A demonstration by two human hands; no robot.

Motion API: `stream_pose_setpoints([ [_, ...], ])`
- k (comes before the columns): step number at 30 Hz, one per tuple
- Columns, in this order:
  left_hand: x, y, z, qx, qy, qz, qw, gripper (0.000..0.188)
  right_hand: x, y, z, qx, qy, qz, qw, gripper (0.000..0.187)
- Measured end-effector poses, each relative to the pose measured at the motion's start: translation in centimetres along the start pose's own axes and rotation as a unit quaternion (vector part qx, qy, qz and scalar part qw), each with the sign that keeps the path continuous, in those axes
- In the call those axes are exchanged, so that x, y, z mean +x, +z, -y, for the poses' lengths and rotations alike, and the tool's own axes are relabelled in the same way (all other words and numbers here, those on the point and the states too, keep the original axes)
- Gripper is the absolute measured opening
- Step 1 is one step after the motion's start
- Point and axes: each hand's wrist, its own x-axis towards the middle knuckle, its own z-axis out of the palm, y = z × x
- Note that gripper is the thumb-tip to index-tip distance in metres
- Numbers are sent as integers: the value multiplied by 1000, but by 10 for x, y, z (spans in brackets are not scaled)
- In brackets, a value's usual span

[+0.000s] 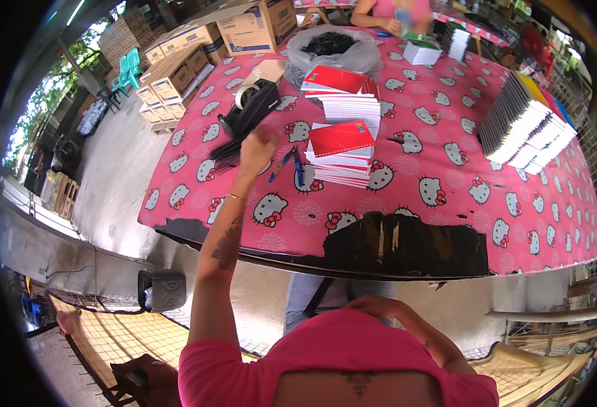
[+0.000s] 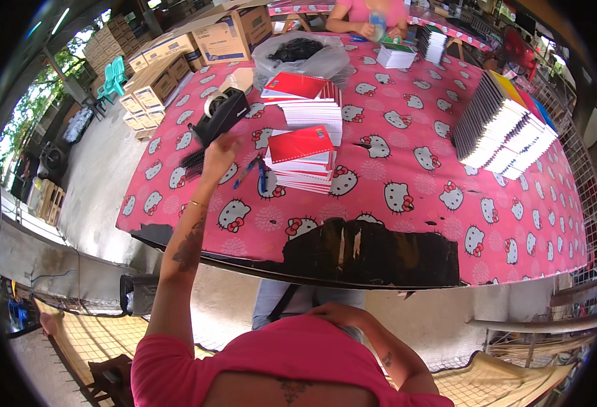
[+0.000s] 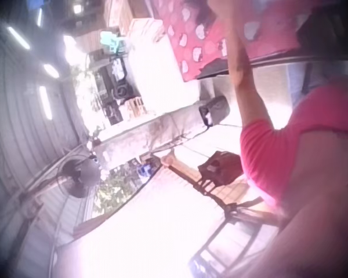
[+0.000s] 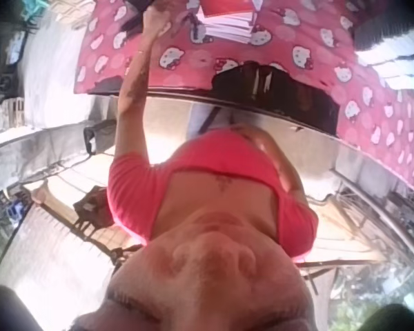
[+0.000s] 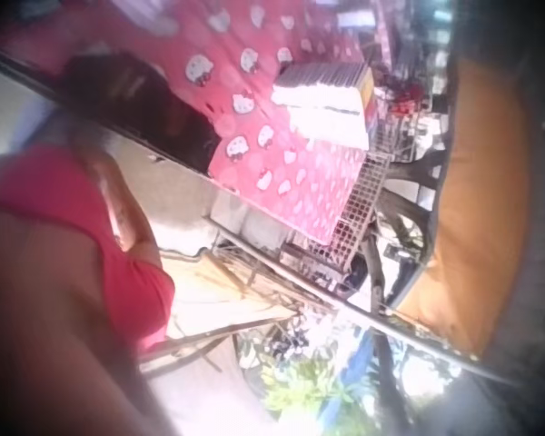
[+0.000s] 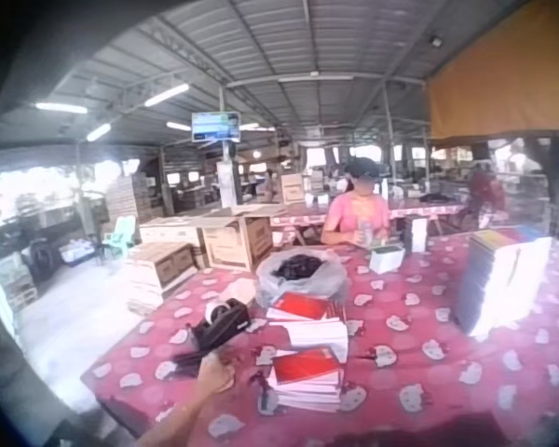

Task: The person picks up red paper products from a stack and attaches black spiral binding by hand to the edges of the items one by one.

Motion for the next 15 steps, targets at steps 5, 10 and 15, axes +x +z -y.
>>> stream_pose_setpoints([
  [5,-10,-9,80,307,218,-89,922,29,6,-10,17,-18,-5,42,999,44],
  [10,-21,-1,65,329,194,-99,919,29,-8,-14,78,-94,-127,-37,987,45],
  [15,-30,8,-13,155,253,-214,931,32,-38,-62,184,-127,-166,-212,955,42],
])
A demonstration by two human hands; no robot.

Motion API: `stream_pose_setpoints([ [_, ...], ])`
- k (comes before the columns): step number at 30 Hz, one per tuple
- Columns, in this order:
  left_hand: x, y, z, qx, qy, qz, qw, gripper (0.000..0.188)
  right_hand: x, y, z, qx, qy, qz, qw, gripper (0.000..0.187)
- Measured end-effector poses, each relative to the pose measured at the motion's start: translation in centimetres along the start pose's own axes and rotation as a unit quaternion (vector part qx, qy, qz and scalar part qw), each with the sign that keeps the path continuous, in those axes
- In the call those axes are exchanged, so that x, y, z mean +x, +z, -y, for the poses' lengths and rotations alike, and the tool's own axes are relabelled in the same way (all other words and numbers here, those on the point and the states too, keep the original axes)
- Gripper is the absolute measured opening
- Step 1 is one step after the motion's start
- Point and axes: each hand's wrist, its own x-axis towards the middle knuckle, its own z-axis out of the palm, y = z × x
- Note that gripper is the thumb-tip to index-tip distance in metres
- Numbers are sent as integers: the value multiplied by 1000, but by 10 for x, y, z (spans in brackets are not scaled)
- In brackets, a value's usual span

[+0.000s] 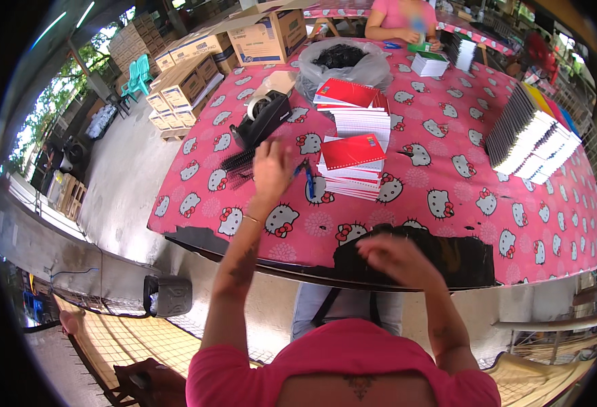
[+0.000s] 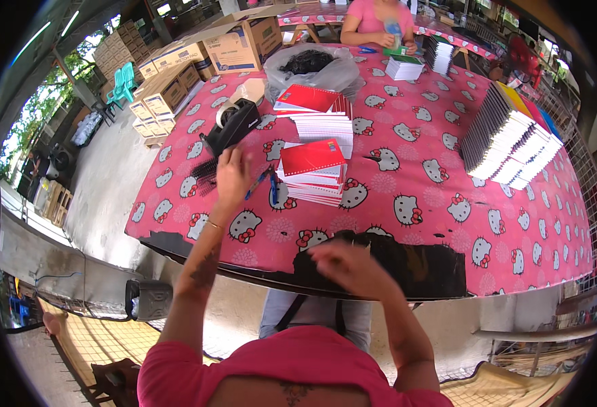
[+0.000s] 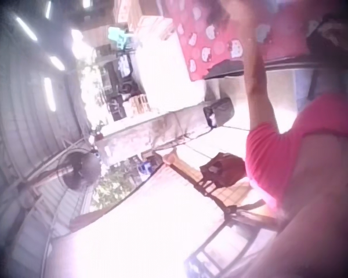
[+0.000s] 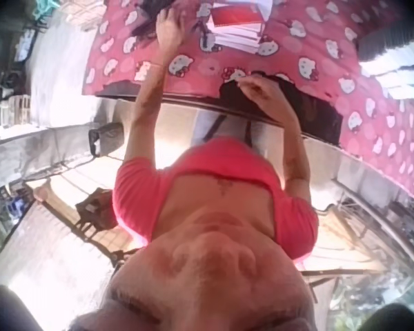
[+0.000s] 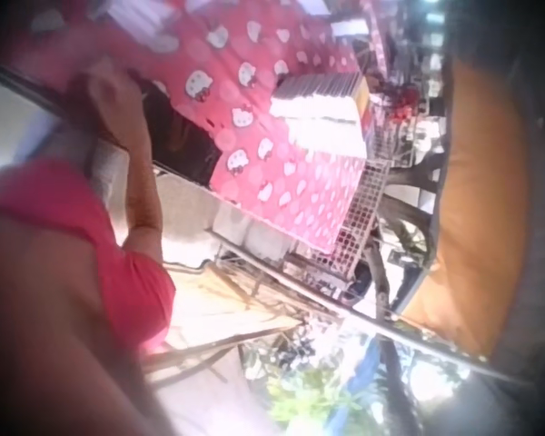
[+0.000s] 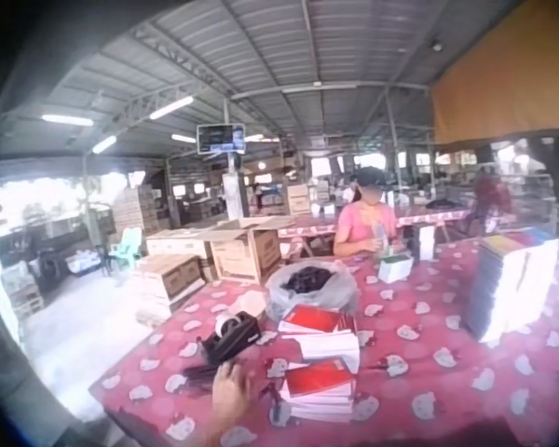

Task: The person picks up red paper products from a stack and attaches black spiral binding by hand to the edges of the items one by one.

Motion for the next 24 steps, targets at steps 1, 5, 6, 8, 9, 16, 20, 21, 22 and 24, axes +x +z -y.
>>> stream_pose_setpoints([
  [1,3,-3,-24,-77,-1,29,997,31,2,-15,-10,-18,44,14,999,39],
  [5,-24,-60,-79,-332,-40,160,929,24,-61,-4,-91,251,120,251,927,31],
  [6,-48,-82,-73,-429,-187,325,822,19,-89,12,-113,269,156,270,911,32],
  [8,-111,-120,-57,-418,-116,578,691,10,-140,51,-155,95,233,232,940,37],
  [9,-147,-137,-64,-284,-55,701,652,13,-153,58,-164,-45,244,245,937,41],
  [16,-338,-202,-45,-350,-225,812,409,42,-167,63,-119,9,371,254,893,38],
  [20,-345,-209,-52,-357,-253,814,382,47,-161,63,-128,-1,372,275,887,38],
  [21,-356,-206,-50,-357,-238,816,388,48,-161,63,-128,-3,373,278,885,38],
  [22,-367,-203,-47,-351,-223,817,400,49,-161,62,-129,-6,372,280,885,38],
  [24,-389,-196,-44,-340,-198,818,421,50,-163,61,-129,-11,371,284,884,38],
])
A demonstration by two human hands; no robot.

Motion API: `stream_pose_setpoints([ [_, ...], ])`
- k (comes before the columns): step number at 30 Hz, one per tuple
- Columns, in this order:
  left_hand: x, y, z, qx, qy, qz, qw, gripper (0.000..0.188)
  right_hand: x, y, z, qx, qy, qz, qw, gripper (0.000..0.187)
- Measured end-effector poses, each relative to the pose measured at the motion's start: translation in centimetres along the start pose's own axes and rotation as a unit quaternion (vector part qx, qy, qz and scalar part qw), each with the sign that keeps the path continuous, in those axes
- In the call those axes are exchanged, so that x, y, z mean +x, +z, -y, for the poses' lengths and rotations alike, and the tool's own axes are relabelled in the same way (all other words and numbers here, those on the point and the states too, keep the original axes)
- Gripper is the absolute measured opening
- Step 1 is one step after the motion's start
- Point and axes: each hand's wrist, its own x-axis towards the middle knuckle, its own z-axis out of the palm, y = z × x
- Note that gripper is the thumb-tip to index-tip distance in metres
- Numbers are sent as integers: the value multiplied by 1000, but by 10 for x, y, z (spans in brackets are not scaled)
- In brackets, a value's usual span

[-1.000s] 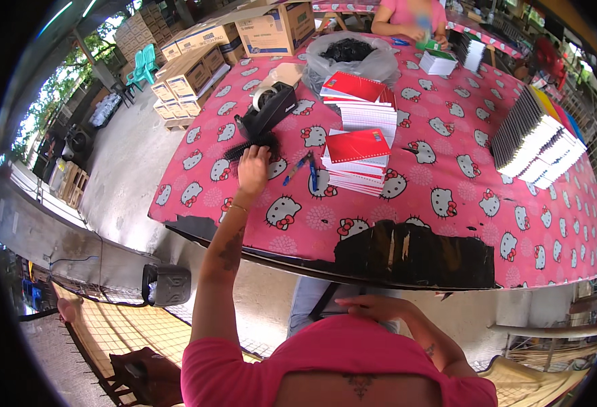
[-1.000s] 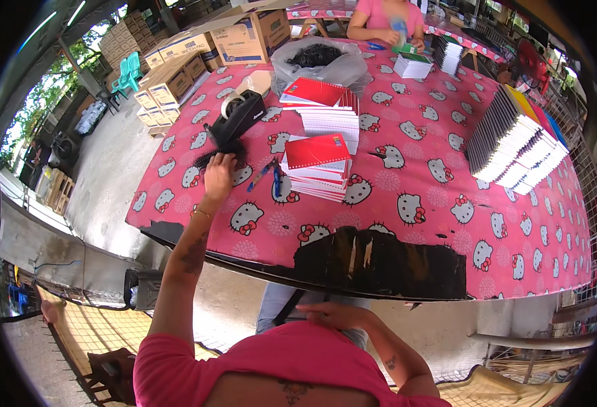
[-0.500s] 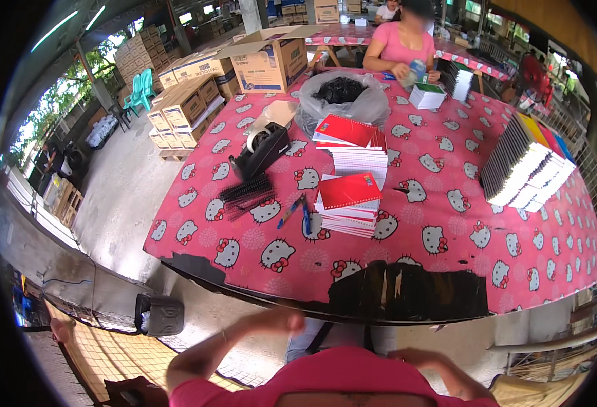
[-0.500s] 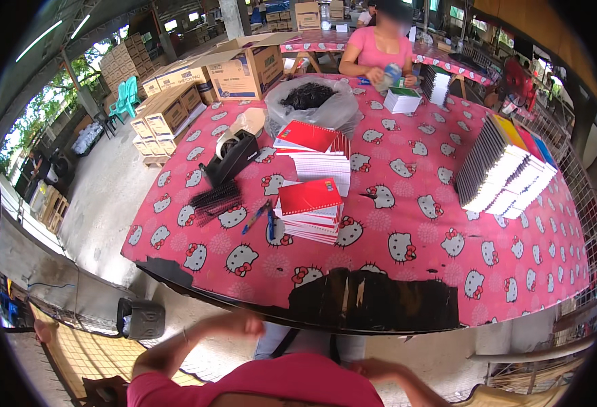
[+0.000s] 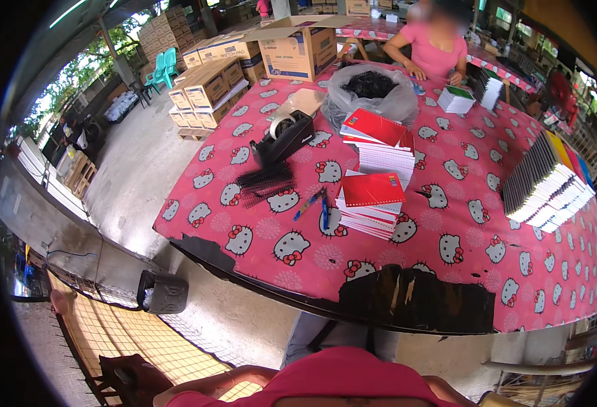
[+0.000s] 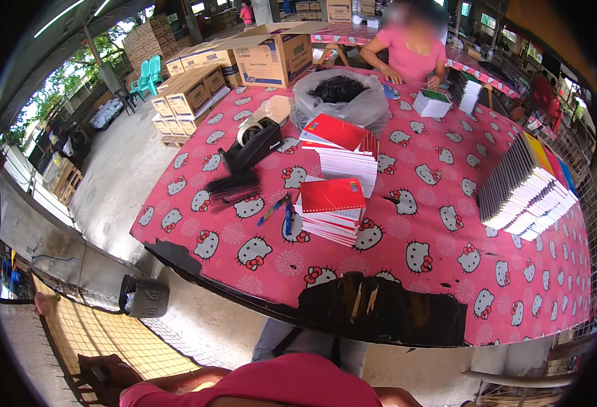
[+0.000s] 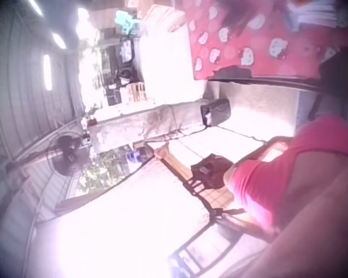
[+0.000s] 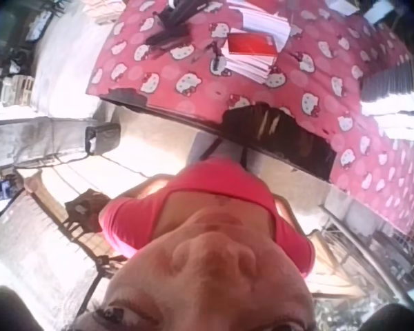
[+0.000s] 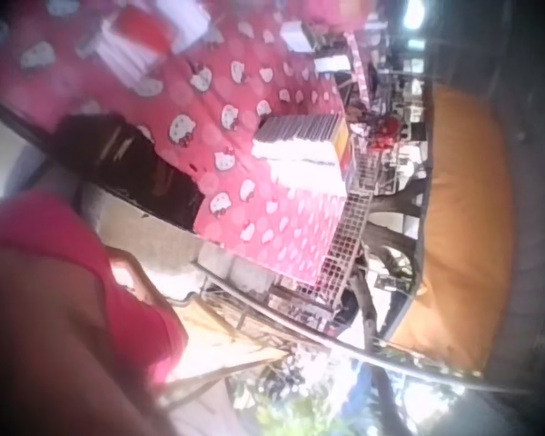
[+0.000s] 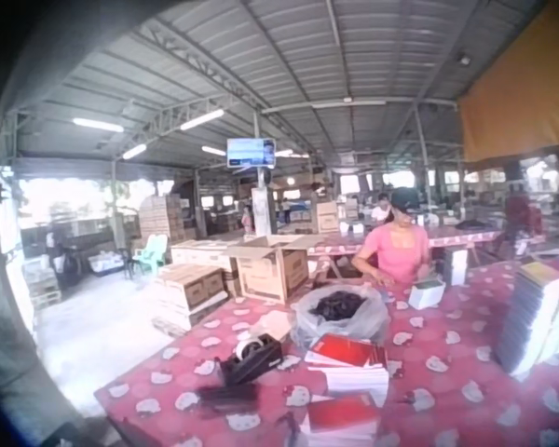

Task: The person picks up red paper products from a stack and attaches black spiral binding by hand to the edges of the items one by one.

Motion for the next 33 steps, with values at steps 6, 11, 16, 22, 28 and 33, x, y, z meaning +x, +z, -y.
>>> stream_pose_setpoints([
  [6,31,16,38,95,10,-18,995,55,-3,4,-2,-5,9,2,1000,37],
  [11,35,27,36,166,-15,-15,986,58,-4,3,-1,-14,14,6,1000,37],
  [16,19,30,7,205,-148,-55,966,49,-5,3,-2,-27,19,14,999,36],
  [22,-30,-13,-65,259,-83,-40,961,34,-12,6,1,-91,23,50,994,36],
  [28,-87,-197,-268,205,251,-610,723,27,-39,-85,86,-23,-250,-164,954,27],
  [33,3,-276,-340,452,334,-655,504,33,0,-147,188,22,-406,-485,774,29],
])
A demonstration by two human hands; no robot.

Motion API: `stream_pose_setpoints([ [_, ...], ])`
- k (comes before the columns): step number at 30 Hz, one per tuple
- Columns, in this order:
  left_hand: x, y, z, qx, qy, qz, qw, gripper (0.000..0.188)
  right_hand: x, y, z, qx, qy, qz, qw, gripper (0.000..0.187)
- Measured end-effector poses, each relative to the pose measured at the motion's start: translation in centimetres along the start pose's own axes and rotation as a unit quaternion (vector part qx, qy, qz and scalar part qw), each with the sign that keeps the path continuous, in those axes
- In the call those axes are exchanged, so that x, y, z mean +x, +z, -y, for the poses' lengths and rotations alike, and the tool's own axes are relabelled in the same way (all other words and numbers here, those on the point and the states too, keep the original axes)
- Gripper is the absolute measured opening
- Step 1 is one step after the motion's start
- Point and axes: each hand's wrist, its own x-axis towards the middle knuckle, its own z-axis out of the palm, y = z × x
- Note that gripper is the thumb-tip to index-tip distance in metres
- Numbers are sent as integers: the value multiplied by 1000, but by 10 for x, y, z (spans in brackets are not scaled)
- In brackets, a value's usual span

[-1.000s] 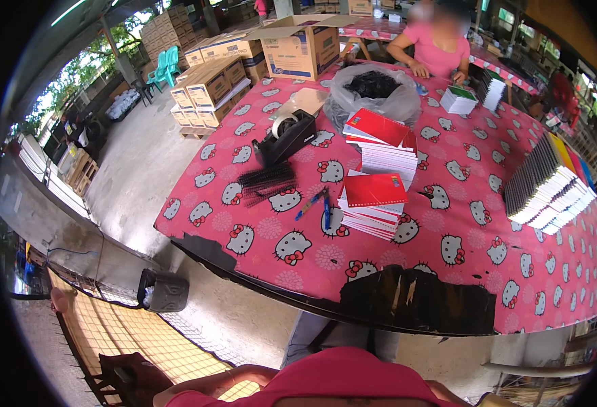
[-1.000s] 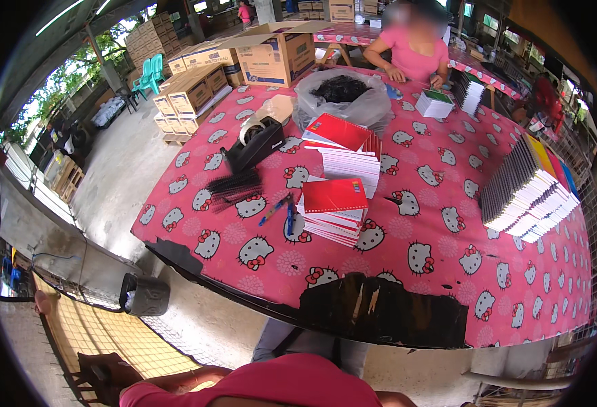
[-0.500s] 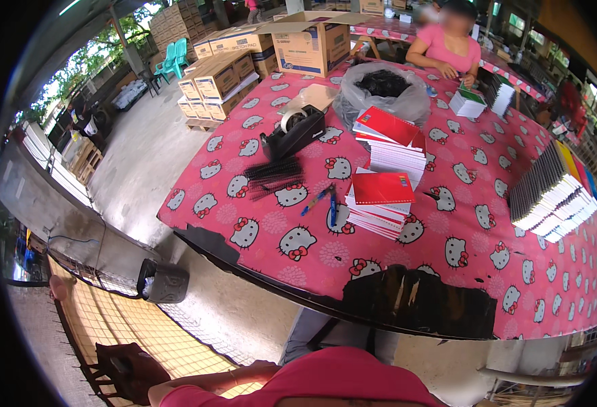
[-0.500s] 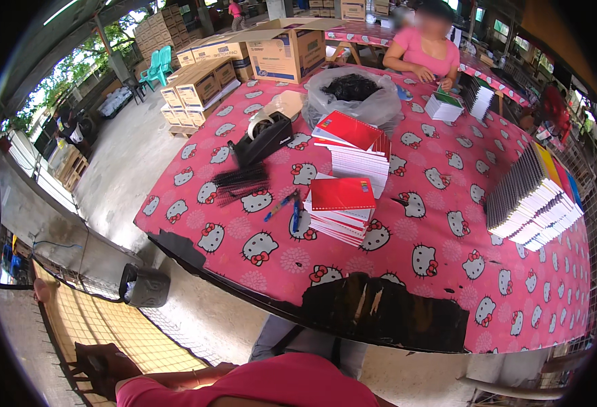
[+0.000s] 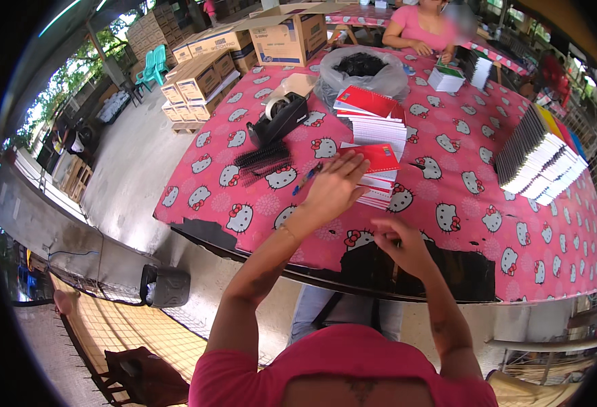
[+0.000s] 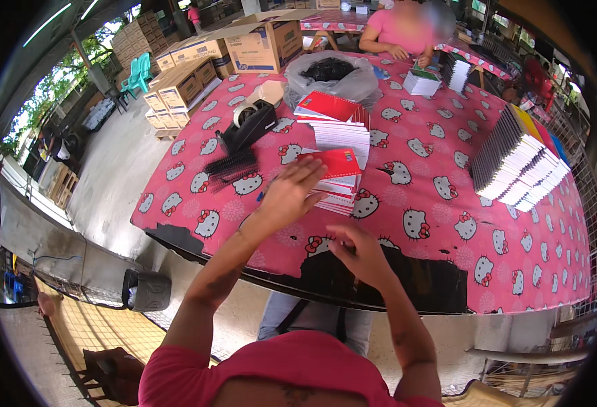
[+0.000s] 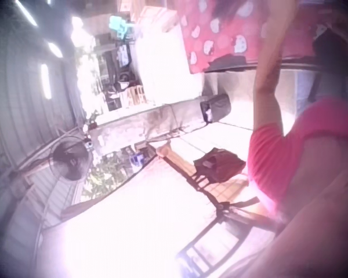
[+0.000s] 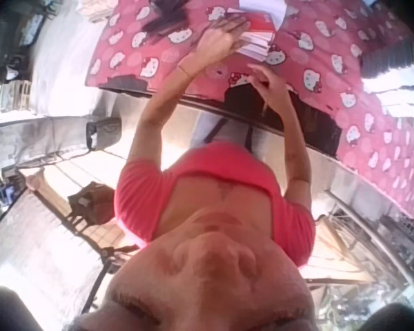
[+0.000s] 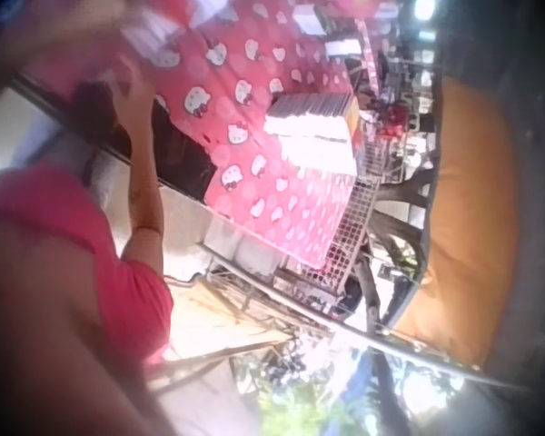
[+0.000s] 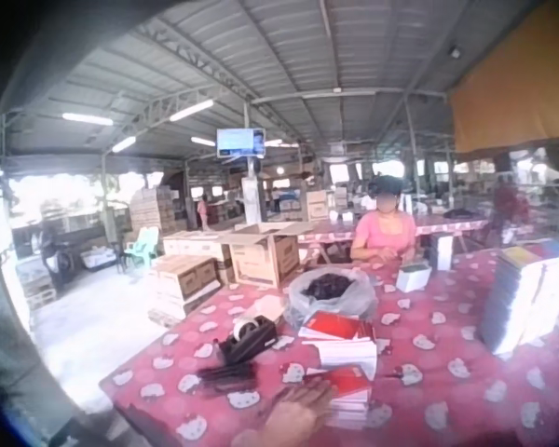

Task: The person picks up red paper products from a stack and attaches black spiral binding by hand to the edges of the items one by one.

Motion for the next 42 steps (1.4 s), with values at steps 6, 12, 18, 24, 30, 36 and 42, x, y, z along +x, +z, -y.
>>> stream_pose_setpoints([
  [6,-3,-3,19,1,68,14,998,34,13,4,-43,42,-12,-164,985,39],
  [12,-22,-34,-44,-71,-1,171,983,32,13,3,-37,33,-143,-186,972,65],
  [18,-97,7,-51,-255,-139,-21,957,56,-14,34,-68,131,10,-152,980,49],
  [24,-109,16,-64,-270,-257,82,924,72,-11,34,-68,107,33,-137,984,28],
  [30,-96,21,-58,-297,-110,-13,949,67,-24,21,-72,99,78,-118,985,25],
  [36,-125,-24,179,191,-246,56,949,22,-30,22,-60,101,103,-86,986,28],
  [42,-98,1,158,210,-181,32,960,22,-24,27,-69,98,86,-101,986,27],
])
